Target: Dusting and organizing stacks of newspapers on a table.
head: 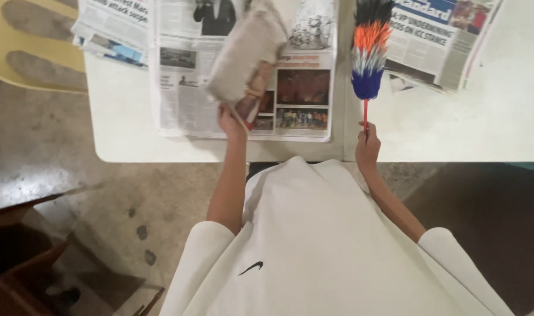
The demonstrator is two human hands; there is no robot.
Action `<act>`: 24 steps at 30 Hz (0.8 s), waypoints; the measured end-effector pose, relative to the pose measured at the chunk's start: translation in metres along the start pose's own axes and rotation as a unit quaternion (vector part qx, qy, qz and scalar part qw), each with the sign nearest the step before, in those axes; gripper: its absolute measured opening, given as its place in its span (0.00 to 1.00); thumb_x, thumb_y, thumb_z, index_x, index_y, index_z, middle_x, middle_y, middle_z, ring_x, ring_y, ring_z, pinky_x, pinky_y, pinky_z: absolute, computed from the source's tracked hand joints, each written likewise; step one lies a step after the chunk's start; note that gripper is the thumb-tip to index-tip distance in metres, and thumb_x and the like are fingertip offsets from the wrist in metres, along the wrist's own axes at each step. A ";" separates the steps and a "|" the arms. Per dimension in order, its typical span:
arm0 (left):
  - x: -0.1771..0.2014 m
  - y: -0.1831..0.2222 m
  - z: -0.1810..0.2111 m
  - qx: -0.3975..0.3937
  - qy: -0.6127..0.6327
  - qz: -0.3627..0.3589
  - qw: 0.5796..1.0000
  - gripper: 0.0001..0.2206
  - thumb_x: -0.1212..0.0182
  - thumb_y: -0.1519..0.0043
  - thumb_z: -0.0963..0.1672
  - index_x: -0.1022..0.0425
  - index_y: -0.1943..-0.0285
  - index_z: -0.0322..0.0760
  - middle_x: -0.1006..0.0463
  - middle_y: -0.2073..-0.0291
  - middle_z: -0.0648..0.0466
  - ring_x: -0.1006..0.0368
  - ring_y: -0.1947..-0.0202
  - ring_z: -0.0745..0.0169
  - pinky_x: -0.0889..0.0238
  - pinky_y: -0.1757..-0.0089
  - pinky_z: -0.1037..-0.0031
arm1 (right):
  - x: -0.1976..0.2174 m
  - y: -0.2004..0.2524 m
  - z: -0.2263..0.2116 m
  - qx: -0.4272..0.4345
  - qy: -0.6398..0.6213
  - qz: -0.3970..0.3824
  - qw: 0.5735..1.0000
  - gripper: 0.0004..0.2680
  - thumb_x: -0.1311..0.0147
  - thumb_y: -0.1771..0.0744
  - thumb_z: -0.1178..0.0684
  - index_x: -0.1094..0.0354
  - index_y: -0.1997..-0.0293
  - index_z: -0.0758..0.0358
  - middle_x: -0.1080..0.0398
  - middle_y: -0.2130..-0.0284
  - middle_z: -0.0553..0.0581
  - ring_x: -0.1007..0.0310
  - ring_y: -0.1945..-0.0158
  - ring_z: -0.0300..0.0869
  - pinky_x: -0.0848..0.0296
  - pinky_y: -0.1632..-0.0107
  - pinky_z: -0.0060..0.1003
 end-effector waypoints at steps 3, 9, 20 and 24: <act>0.087 -0.076 -0.029 0.055 0.139 0.074 0.986 0.13 0.50 0.27 0.46 0.31 0.36 0.42 0.26 0.41 0.39 0.30 0.38 0.35 0.37 0.40 0.38 | -0.016 -0.010 -0.026 0.016 -0.014 -0.008 1.000 0.10 0.58 0.30 0.60 0.32 0.46 0.57 0.35 0.77 0.58 0.35 0.72 0.48 0.31 0.59 0.44; 0.172 -0.113 0.004 0.028 0.154 0.135 0.978 0.18 0.62 0.30 0.43 0.36 0.32 0.42 0.30 0.37 0.42 0.28 0.46 0.43 0.30 0.48 0.56 | -0.067 -0.018 -0.017 -0.031 -0.041 -0.050 0.997 0.12 0.55 0.33 0.59 0.30 0.46 0.50 0.35 0.78 0.53 0.37 0.77 0.42 0.33 0.66 0.39; 0.065 -0.033 0.229 -0.468 -0.227 0.095 0.848 0.07 0.46 0.31 0.38 0.34 0.46 0.32 0.31 0.48 0.45 0.35 0.48 0.51 0.41 0.45 0.65 | -0.197 0.014 -0.101 -0.108 -0.145 -0.157 0.971 0.17 0.61 0.31 0.59 0.40 0.33 0.61 0.37 0.66 0.58 0.32 0.75 0.43 0.32 0.72 0.40; -0.014 -0.042 0.155 -0.260 -0.460 -0.202 0.824 0.36 0.23 0.54 0.36 0.38 0.36 0.43 0.26 0.46 0.44 0.24 0.52 0.33 0.26 0.53 0.53 | -0.276 0.019 -0.089 -0.112 -0.066 -0.292 0.948 0.18 0.54 0.29 0.57 0.44 0.28 0.59 0.29 0.61 0.60 0.23 0.65 0.47 0.24 0.69 0.41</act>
Point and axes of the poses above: each hand's wrist, its own y-axis away from the middle knuckle, its own x-axis out of the back of the hand, z = x × y, the point moved 9 cm from there along -y, towards the middle knuckle
